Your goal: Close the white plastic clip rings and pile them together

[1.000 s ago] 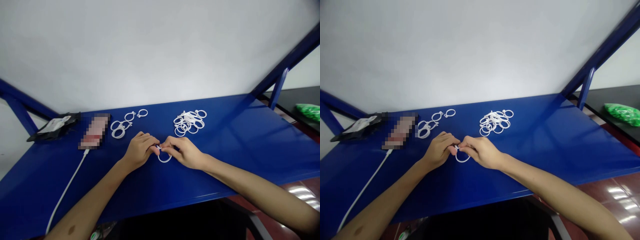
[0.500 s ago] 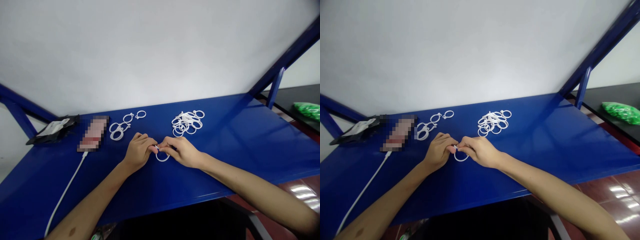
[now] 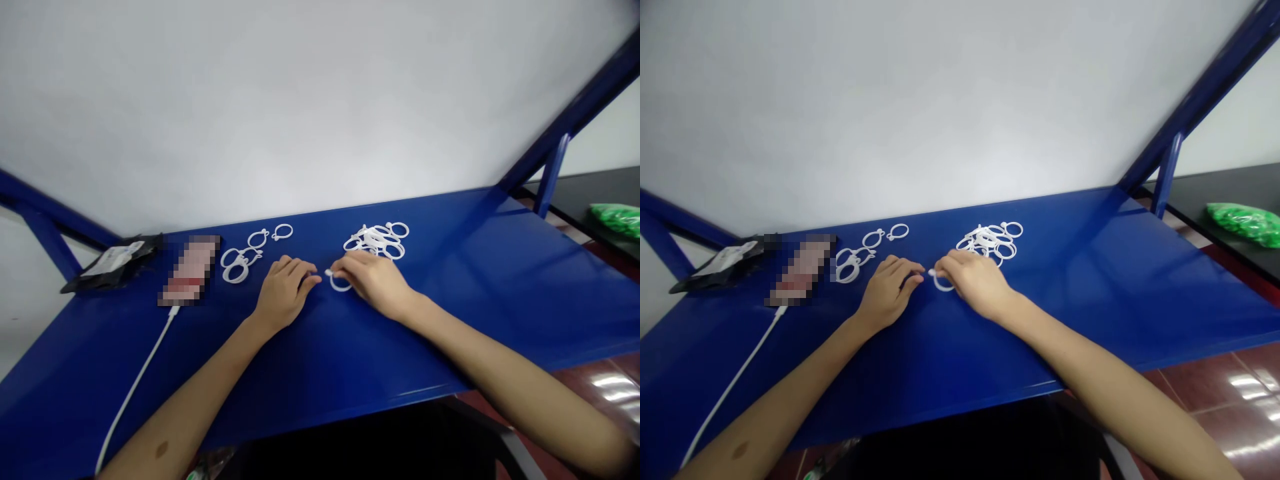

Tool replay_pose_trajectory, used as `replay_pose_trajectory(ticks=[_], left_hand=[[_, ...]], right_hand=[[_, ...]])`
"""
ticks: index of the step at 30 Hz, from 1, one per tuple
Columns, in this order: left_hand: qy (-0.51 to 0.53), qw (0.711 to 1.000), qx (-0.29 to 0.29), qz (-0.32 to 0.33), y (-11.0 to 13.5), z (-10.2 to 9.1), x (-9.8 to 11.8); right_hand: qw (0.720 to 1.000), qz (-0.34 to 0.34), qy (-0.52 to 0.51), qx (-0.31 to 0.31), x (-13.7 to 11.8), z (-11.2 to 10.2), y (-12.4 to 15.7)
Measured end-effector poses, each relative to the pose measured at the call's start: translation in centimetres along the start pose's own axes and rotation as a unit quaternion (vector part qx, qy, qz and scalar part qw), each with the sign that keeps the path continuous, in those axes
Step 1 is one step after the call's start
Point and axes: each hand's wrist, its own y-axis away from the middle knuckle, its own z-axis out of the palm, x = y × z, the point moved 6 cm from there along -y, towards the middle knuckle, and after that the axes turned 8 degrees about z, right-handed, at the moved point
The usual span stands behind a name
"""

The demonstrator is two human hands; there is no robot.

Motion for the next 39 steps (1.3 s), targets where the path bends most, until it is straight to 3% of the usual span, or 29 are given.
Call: replay_pose_trajectory(ticks=[4, 10, 15, 20, 24, 27, 29, 35, 39], left_hand=[[-0.152, 0.986, -0.012, -0.070, -1.3, 0.8, -2.0], [-0.229, 0.964, -0.026, -0.136, -3.4, 1.5, -5.6], [-0.255, 0.960, -0.037, -0.112, -2.9, 1.5, -5.2], [-0.263, 0.962, -0.034, -0.065, -1.5, 0.8, -3.5], [-0.258, 0.965, 0.032, 0.034, -0.5, -0.4, -0.7], [-0.241, 0.962, 0.087, 0.099, 0.2, -1.0, 1.4], [-0.216, 0.961, 0.093, 0.143, 0.5, -1.0, 2.4], [-0.105, 0.970, 0.099, 0.196, 0.2, -1.7, 3.2], [-0.016, 0.979, 0.107, 0.175, 0.0, -2.7, 2.9]], right_hand=[[0.985, 0.048, 0.133, 0.104, 3.5, -3.8, -1.0], [0.986, 0.050, 0.148, 0.061, 7.3, -5.5, -1.5], [0.986, 0.072, 0.137, 0.071, 8.5, -5.5, -1.5], [0.982, 0.064, 0.141, 0.110, 7.8, -5.7, -1.5], [0.980, 0.021, 0.131, 0.148, 5.4, -5.4, -1.2], [0.987, -0.025, 0.091, 0.128, 2.7, -3.8, -0.8], [0.993, -0.039, 0.051, 0.098, 1.0, -2.4, -0.4], [0.995, 0.068, -0.054, 0.041, 0.4, 0.7, 0.5], [0.988, 0.066, -0.124, 0.061, 0.6, 0.8, 0.5]])
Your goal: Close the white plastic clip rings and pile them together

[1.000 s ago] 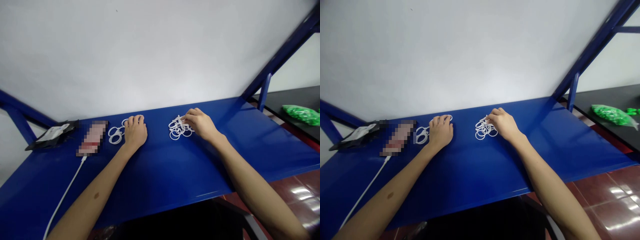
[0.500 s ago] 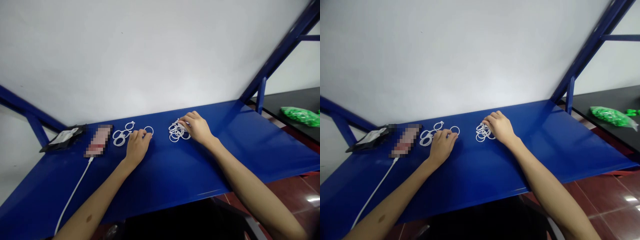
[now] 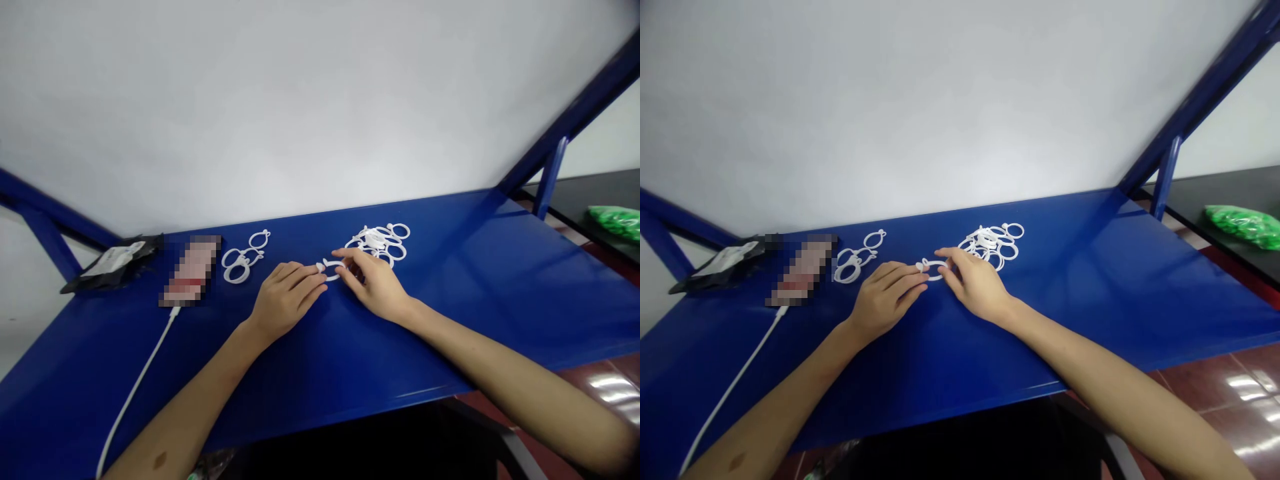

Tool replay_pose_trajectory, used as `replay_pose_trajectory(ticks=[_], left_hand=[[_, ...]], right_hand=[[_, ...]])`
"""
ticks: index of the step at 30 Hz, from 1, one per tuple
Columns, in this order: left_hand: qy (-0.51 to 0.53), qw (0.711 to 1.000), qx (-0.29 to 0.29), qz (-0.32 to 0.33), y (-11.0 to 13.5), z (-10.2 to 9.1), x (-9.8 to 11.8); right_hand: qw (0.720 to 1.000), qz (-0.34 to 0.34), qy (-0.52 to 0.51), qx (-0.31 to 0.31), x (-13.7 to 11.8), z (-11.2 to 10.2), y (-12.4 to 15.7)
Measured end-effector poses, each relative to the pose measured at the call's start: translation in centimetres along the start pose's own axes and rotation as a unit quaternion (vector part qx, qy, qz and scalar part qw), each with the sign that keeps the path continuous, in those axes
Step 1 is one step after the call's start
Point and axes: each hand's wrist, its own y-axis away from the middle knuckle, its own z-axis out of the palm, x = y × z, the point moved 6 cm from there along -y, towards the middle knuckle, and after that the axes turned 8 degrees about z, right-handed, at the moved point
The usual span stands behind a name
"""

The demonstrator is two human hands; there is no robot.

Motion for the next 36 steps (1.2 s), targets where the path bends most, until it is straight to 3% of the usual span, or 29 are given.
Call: replay_pose_trajectory(ticks=[3, 5, 9, 12, 16, 20, 23, 27, 29, 32, 36], left_hand=[[0.078, 0.994, 0.019, -0.068, 0.1, -0.3, -0.3], [0.119, 0.981, 0.028, -0.151, 0.4, -0.3, -0.8], [0.223, 0.924, 0.022, -0.309, 1.2, 0.3, -1.8], [0.305, 0.894, -0.004, -0.329, 1.1, 1.1, -1.9], [0.322, 0.890, -0.012, -0.322, 1.2, 1.4, -1.9], [0.286, 0.908, -0.020, -0.306, 1.4, 1.4, -1.7], [0.243, 0.924, -0.049, -0.291, 1.5, 1.7, -2.1], [0.050, 0.958, -0.122, -0.255, 1.6, 1.5, -3.9], [-0.089, 0.947, -0.148, -0.272, 2.1, 0.7, -5.7], [-0.225, 0.902, -0.182, -0.321, 3.5, -1.0, -8.2], [-0.252, 0.874, -0.239, -0.339, 5.2, -1.9, -9.9]], right_hand=[[0.999, -0.028, -0.031, -0.008, -0.6, -0.1, 0.0], [0.998, -0.037, -0.043, -0.022, -0.9, -0.1, 0.1], [0.995, -0.031, -0.069, -0.066, -1.2, 0.2, 0.3], [0.988, -0.026, -0.084, -0.124, -1.3, 0.8, 0.5], [0.985, -0.065, -0.067, -0.145, -1.8, 1.0, 1.0], [0.981, -0.127, -0.018, -0.144, -2.4, 1.3, 1.7], [0.982, -0.133, 0.014, -0.130, -2.2, 1.5, 1.6], [0.990, -0.096, 0.071, -0.073, -0.5, 0.0, -0.1], [0.993, -0.069, 0.101, -0.005, 1.0, -2.1, -1.4], [0.984, -0.033, 0.154, 0.082, 3.6, -5.3, -2.9], [0.973, 0.006, 0.215, 0.088, 6.5, -7.4, -4.0]])
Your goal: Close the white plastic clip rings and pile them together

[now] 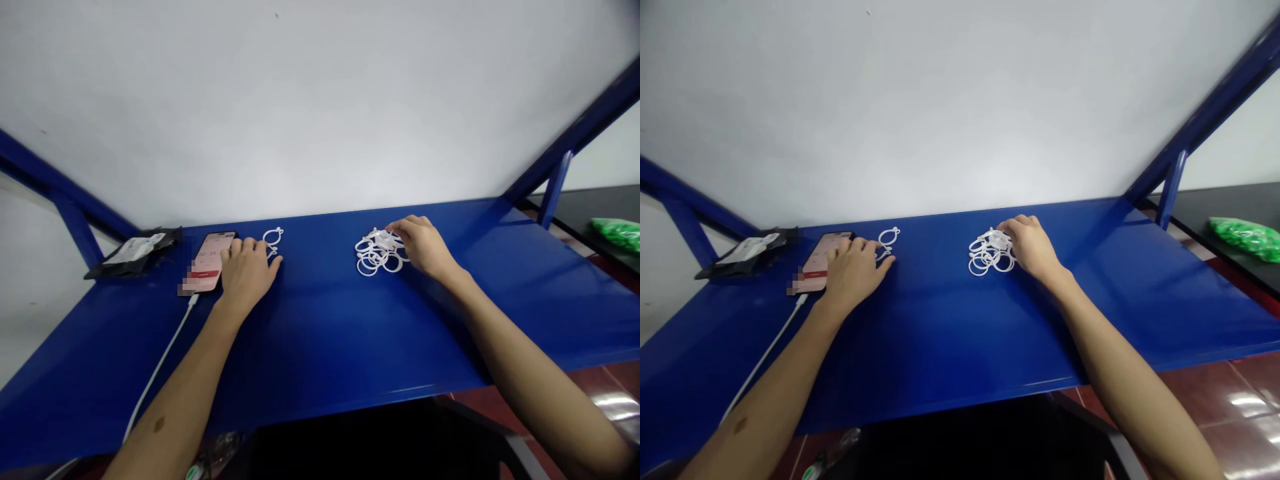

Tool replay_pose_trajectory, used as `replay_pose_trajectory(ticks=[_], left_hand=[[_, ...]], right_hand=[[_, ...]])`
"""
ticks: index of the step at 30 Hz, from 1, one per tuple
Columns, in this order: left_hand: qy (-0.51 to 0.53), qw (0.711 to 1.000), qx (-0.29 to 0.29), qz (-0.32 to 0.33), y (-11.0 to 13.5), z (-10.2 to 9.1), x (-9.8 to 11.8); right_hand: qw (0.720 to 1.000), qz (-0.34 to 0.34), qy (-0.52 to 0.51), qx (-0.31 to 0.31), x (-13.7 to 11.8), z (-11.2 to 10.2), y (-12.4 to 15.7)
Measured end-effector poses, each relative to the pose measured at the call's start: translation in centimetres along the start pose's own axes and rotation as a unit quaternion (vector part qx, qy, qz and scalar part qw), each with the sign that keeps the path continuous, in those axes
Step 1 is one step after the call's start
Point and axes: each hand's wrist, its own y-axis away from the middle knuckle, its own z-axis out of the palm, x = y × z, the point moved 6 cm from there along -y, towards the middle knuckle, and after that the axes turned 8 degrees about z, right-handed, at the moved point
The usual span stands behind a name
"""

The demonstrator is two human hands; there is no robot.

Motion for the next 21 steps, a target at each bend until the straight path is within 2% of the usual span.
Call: replay_pose_trajectory(ticks=[3, 7, 11, 15, 18, 21], left_hand=[[0.020, 0.999, -0.033, 0.005, 0.1, 0.7, -0.7], [0.044, 0.998, -0.045, 0.006, 0.0, 1.2, -1.1], [0.050, 0.998, -0.020, 0.019, 0.0, 1.3, -1.0], [0.077, 0.997, 0.008, 0.019, -0.1, 0.5, -0.4], [0.147, 0.989, 0.027, 0.009, -0.3, -0.6, 0.3], [0.296, 0.955, 0.028, -0.012, -0.2, -1.4, 1.0]], right_hand=[[1.000, 0.013, 0.000, -0.012, 1.0, 0.2, -0.2], [0.999, -0.002, 0.007, -0.032, 0.8, 0.8, 0.1], [1.000, -0.007, 0.013, -0.024, 0.3, 0.9, 0.3], [1.000, -0.013, 0.009, 0.023, -0.8, 0.3, 0.6], [0.998, -0.028, 0.002, 0.056, -2.7, -0.1, 1.3], [0.997, -0.062, -0.016, 0.042, -5.2, 0.3, 2.4]])
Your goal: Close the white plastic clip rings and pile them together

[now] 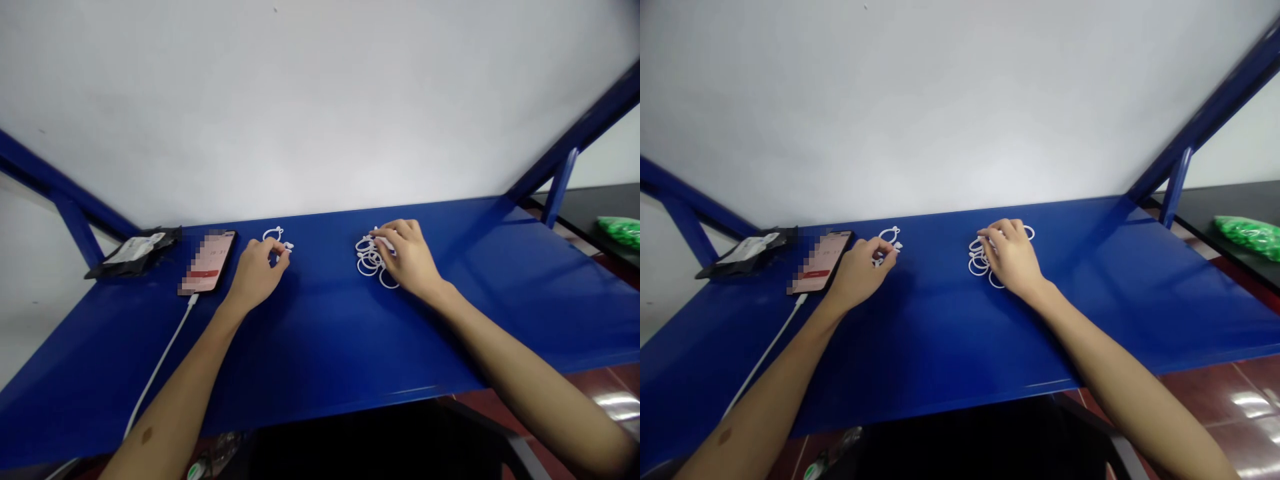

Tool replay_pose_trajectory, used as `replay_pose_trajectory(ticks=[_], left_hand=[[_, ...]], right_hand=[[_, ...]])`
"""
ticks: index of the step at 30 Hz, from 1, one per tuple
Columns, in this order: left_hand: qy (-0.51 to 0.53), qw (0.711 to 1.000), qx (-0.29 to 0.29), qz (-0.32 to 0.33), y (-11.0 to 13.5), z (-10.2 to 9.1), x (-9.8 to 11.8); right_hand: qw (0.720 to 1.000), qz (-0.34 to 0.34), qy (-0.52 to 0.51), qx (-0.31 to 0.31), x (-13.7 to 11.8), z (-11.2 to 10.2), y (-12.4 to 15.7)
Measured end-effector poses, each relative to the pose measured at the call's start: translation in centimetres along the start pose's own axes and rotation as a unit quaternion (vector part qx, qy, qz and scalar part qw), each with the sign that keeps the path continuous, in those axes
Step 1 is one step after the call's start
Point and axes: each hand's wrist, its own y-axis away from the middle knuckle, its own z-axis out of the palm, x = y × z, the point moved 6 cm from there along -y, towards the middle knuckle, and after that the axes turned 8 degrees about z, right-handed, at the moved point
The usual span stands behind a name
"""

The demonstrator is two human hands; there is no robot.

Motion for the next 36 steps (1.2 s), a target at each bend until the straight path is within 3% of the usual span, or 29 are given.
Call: replay_pose_trajectory(ticks=[3, 7, 10, 14, 17, 22, 26, 32, 36], left_hand=[[0.197, 0.980, -0.021, -0.025, 0.4, 0.6, 1.0], [0.411, 0.909, -0.038, -0.059, 1.4, 2.1, 2.9], [0.478, 0.873, -0.082, -0.059, 2.1, 3.6, 4.8], [0.500, 0.856, -0.108, -0.078, 2.9, 5.0, 5.9], [0.473, 0.873, -0.086, -0.083, 3.1, 5.2, 5.6], [0.298, 0.954, -0.040, 0.007, 2.8, 3.3, 5.7], [0.261, 0.960, -0.035, 0.092, 2.8, 2.4, 6.9], [0.229, 0.970, -0.008, 0.087, 3.2, 3.1, 6.6], [0.197, 0.973, -0.008, 0.118, 3.6, 3.5, 6.8]], right_hand=[[0.998, -0.046, -0.035, -0.040, -2.7, 0.8, 0.9], [0.987, -0.098, -0.073, -0.103, -5.3, 1.7, 1.9], [0.979, -0.121, -0.091, -0.137, -6.4, 2.2, 2.5], [0.975, -0.118, -0.117, -0.146, -7.0, 2.7, 3.0], [0.976, -0.090, -0.130, -0.147, -6.8, 3.0, 3.2], [0.973, -0.039, -0.190, -0.128, -5.9, 2.8, 2.9], [0.964, -0.046, -0.230, -0.125, -5.7, 2.6, 2.8], [0.950, -0.049, -0.250, -0.178, -5.8, 2.8, 3.1], [0.944, -0.040, -0.251, -0.210, -5.6, 3.2, 3.3]])
